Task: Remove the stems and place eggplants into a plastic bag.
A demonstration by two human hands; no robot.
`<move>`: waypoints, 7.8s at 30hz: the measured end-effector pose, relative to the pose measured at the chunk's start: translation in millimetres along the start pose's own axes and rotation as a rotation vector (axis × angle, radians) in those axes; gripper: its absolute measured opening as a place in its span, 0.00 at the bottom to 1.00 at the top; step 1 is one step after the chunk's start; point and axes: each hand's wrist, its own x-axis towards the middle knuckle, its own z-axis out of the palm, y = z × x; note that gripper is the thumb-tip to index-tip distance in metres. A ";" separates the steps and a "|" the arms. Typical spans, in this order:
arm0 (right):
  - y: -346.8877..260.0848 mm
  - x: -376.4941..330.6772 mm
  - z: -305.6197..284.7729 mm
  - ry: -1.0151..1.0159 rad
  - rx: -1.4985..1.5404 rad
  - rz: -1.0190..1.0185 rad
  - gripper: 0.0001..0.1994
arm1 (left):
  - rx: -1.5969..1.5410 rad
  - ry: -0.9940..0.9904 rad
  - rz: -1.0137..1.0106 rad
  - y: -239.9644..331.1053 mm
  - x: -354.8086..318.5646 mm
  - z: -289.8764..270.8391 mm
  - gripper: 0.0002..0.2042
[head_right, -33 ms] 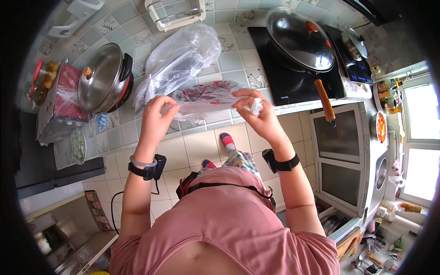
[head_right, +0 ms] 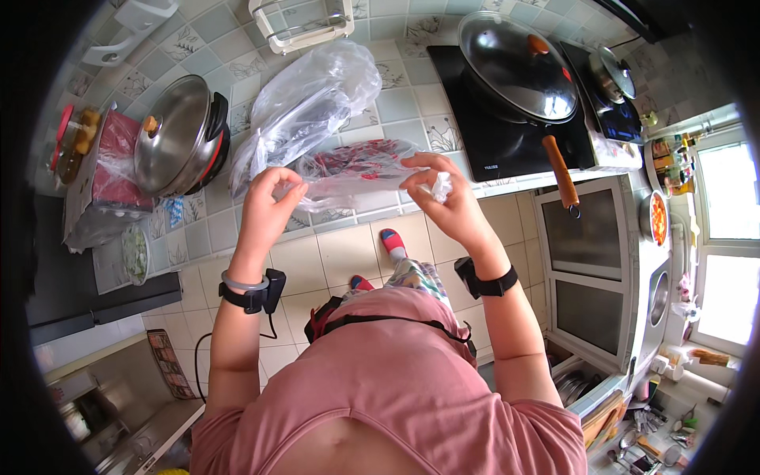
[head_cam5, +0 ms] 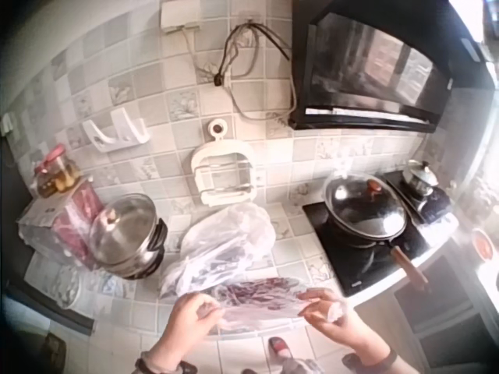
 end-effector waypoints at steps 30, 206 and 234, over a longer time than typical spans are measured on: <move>-24.7 -7.8 2.6 -0.222 -0.356 0.008 0.44 | 0.499 -0.173 0.624 40.1 -18.0 35.5 0.16; -2.4 34.0 19.9 0.302 -0.299 0.095 0.06 | 0.694 -0.210 0.218 -7.7 -9.0 43.4 0.25; -8.8 67.6 4.8 0.293 -0.135 0.138 0.07 | 0.674 -0.418 0.105 -38.6 68.8 65.3 0.16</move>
